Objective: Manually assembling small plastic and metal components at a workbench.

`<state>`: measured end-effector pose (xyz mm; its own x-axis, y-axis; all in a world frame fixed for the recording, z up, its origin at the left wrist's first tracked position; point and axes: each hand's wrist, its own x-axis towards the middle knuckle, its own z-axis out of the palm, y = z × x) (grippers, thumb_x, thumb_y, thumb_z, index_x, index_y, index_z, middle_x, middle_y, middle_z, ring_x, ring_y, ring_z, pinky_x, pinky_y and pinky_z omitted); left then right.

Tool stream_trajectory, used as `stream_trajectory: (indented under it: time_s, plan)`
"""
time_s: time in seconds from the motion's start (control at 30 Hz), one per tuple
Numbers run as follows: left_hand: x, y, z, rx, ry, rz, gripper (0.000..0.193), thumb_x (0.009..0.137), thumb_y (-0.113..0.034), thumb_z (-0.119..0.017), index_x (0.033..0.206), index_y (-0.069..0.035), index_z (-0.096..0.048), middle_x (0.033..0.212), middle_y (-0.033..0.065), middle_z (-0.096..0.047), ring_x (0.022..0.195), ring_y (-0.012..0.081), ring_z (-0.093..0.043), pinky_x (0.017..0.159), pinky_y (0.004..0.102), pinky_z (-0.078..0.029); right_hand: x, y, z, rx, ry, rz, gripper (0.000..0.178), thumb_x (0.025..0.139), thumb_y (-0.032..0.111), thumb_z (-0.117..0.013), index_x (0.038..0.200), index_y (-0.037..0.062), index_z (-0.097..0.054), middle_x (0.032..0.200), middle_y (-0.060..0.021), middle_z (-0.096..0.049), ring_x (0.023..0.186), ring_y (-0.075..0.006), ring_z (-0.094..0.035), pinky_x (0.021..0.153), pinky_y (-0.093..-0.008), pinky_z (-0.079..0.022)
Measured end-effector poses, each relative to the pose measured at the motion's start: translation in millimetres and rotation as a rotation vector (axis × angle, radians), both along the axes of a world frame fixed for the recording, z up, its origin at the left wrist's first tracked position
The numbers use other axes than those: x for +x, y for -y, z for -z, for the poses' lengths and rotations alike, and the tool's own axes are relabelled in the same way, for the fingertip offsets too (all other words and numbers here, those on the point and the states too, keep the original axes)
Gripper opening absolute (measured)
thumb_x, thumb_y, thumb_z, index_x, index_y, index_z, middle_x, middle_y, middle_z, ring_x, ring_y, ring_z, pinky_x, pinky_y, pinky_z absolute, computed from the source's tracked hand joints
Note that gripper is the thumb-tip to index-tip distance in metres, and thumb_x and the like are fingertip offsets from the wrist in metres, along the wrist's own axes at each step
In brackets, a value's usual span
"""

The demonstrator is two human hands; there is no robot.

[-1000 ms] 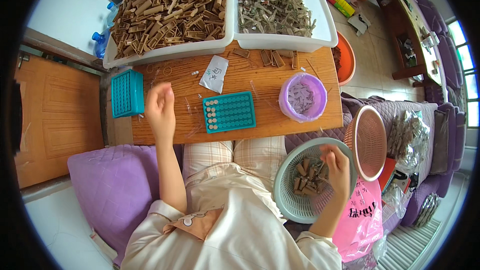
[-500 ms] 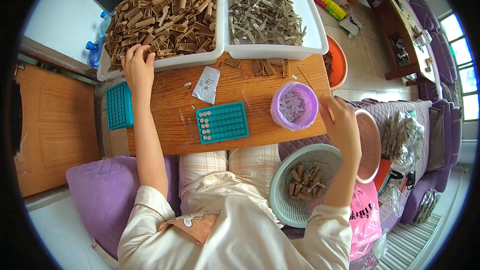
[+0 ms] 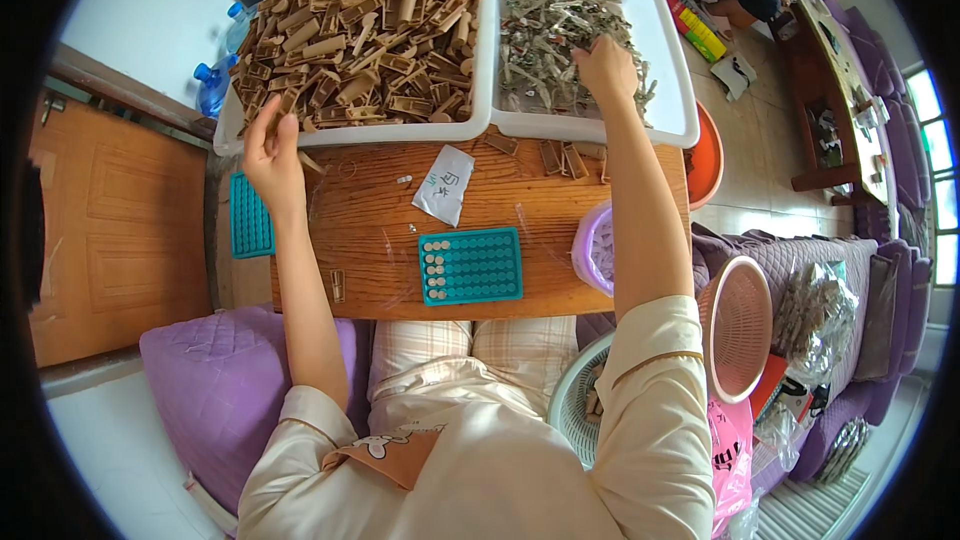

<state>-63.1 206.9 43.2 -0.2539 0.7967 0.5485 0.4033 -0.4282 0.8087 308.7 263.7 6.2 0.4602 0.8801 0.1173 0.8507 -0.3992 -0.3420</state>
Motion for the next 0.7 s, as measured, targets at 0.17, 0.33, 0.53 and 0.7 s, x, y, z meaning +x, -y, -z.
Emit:
stream_trajectory:
  time_s: [0.17, 0.33, 0.53, 0.7]
  plan:
    - [-22, 54, 10, -0.229, 0.667, 0.082, 0.016, 0.077, 0.002, -0.055, 0.093, -0.002, -0.057, 0.089, 0.0035, -0.055, 0.064, 0.0029, -0.045, 0.050, 0.0149, -0.035, -6, -25, 10, 0.087, -0.158, -0.264, 0.031, 0.072, 0.023, -0.061, 0.099, 0.0089, -0.057, 0.083, -0.0123, -0.061, 0.082, -0.0268, -0.058, 0.072, -0.0350, -0.045]
    - [-8, 126, 26, -0.447, 0.894, 0.174, 0.027, 0.077, 0.007, -0.045, 0.102, -0.004, -0.047, 0.084, 0.0062, -0.054, 0.050, 0.0018, -0.035, 0.043, 0.0146, -0.028, -8, -34, 6, 0.339, -0.292, -0.182, 0.020, 0.075, 0.026, -0.058, 0.087, 0.0101, -0.062, 0.073, -0.0061, -0.061, 0.067, -0.0175, -0.057, 0.065, -0.0294, -0.044]
    - [8, 200, 71, -0.735, 0.897, 0.455, 0.021, 0.090, -0.017, -0.039, 0.108, -0.007, -0.042, 0.079, 0.0049, -0.051, 0.061, 0.0099, -0.046, 0.053, 0.0224, -0.038, 13, -35, -67, 0.736, -0.780, -0.194, 0.019, 0.084, 0.022, -0.053, 0.093, 0.0067, -0.059, 0.086, -0.0003, -0.058, 0.077, -0.0095, -0.051, 0.064, -0.0217, -0.040]
    - [19, 210, 59, -0.851, 0.919, 0.409, 0.020, 0.091, -0.016, -0.035, 0.107, -0.007, -0.042, 0.079, 0.0051, -0.049, 0.062, 0.0122, -0.048, 0.057, 0.0246, -0.041, 1, 2, -143, 0.962, -1.066, -0.462, 0.020, 0.089, 0.014, -0.041, 0.101, 0.0018, -0.052, 0.097, -0.0076, -0.057, 0.099, -0.0170, -0.052, 0.077, -0.0250, -0.044]
